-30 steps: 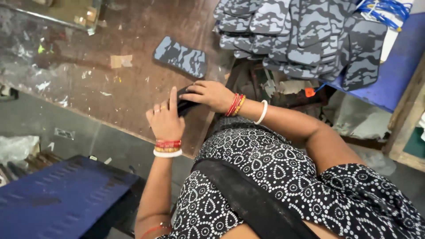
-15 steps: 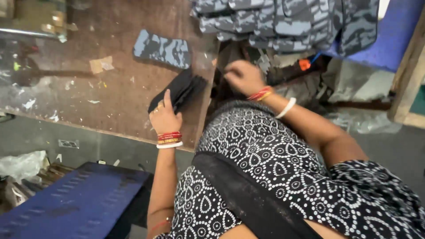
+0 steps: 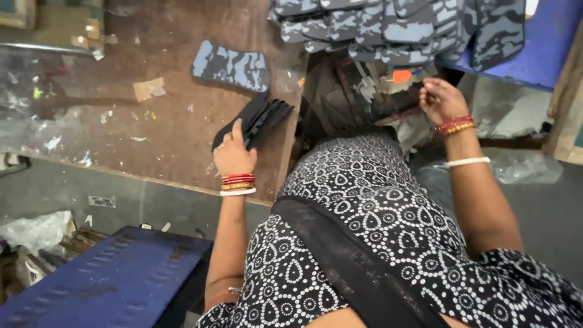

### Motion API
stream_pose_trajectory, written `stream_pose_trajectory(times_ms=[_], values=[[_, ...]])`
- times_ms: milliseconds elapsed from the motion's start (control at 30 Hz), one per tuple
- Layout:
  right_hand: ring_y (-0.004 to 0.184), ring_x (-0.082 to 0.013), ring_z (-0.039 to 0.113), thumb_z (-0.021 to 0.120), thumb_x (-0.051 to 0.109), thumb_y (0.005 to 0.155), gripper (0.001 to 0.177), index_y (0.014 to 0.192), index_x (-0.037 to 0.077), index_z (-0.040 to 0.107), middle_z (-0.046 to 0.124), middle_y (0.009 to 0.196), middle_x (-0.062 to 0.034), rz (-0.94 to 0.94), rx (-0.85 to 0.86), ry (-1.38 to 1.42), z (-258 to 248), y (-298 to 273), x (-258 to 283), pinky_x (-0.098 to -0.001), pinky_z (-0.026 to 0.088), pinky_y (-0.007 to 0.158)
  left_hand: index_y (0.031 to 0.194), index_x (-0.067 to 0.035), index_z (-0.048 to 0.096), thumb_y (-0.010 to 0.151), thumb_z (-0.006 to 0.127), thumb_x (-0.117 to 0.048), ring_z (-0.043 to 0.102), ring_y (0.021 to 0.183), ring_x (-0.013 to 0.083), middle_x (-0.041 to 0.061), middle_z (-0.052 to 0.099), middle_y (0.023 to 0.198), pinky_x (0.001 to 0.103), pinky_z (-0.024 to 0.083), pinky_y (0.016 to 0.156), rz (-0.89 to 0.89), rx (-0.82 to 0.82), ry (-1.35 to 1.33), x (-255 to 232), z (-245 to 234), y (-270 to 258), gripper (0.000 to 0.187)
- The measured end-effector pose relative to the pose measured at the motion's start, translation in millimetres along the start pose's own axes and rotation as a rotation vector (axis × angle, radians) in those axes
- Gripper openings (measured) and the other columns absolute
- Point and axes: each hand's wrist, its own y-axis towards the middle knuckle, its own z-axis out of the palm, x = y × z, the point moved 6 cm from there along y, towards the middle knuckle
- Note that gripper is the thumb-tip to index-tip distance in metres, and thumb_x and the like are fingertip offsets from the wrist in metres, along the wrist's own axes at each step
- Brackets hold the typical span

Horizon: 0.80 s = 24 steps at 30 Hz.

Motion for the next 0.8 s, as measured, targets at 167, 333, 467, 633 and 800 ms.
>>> stream_pose_trajectory(times_ms=[167, 333, 467, 633, 800], values=[[0.074, -0.0180, 0.054, 0.080, 0.016, 0.102, 0.037, 0.128, 0.007, 0.055, 0.057, 0.091, -0.0045, -0.056, -0.100, -0.183, -34, 26, -29, -0.0361, 0.048, 0.069, 0.151, -0.019, 0.046, 0.073, 0.082, -0.033, 0.071, 0.083, 0.0341, 0.015, 0.068, 0.103, 0.049, 0.054, 0.075, -0.029, -0.002, 0.027, 0, 14, -9, 0.087], [0.090, -0.0167, 0.067, 0.070, 0.016, 0.093, 0.049, 0.136, 0.020, 0.049, 0.068, 0.108, 0.0001, 0.013, -0.073, -0.277, 12, 81, -28, -0.0424, 0.053, 0.078, 0.151, -0.017, 0.042, 0.071, 0.081, -0.034, 0.071, 0.087, 0.0348, 0.016, 0.067, 0.105, 0.050, 0.053, 0.076, -0.070, 0.026, -0.050, 1, 14, -1, 0.090], [0.095, -0.0190, 0.066, 0.065, 0.015, 0.103, 0.027, 0.129, 0.009, 0.061, 0.068, 0.112, -0.0060, 0.075, 0.103, -0.099, 14, 112, -48, -0.0374, 0.054, 0.086, 0.150, -0.018, 0.044, 0.072, 0.082, -0.032, 0.071, 0.090, 0.0342, 0.015, 0.068, 0.107, 0.049, 0.053, 0.080, -0.070, 0.015, -0.099, -4, 14, -2, 0.088], [0.095, -0.0122, 0.064, 0.062, 0.020, 0.113, 0.026, 0.131, 0.003, 0.069, 0.072, 0.117, -0.0045, 0.141, 0.223, 0.188, 52, 49, -14, -0.0204, 0.050, 0.080, 0.149, -0.019, 0.045, 0.071, 0.081, -0.029, 0.070, 0.090, 0.0342, 0.015, 0.068, 0.106, 0.048, 0.053, 0.081, -0.084, -0.012, -0.130, -6, 15, -1, 0.087], [0.087, -0.0114, 0.057, 0.065, 0.019, 0.118, 0.017, 0.118, 0.001, 0.063, 0.065, 0.103, -0.0051, 0.098, 0.534, 0.615, 71, 31, 16, -0.0214, 0.050, 0.081, 0.149, -0.019, 0.046, 0.072, 0.080, -0.027, 0.070, 0.090, 0.0344, 0.015, 0.069, 0.106, 0.048, 0.052, 0.081, -0.073, -0.006, -0.160, -7, 20, -3, 0.084]])
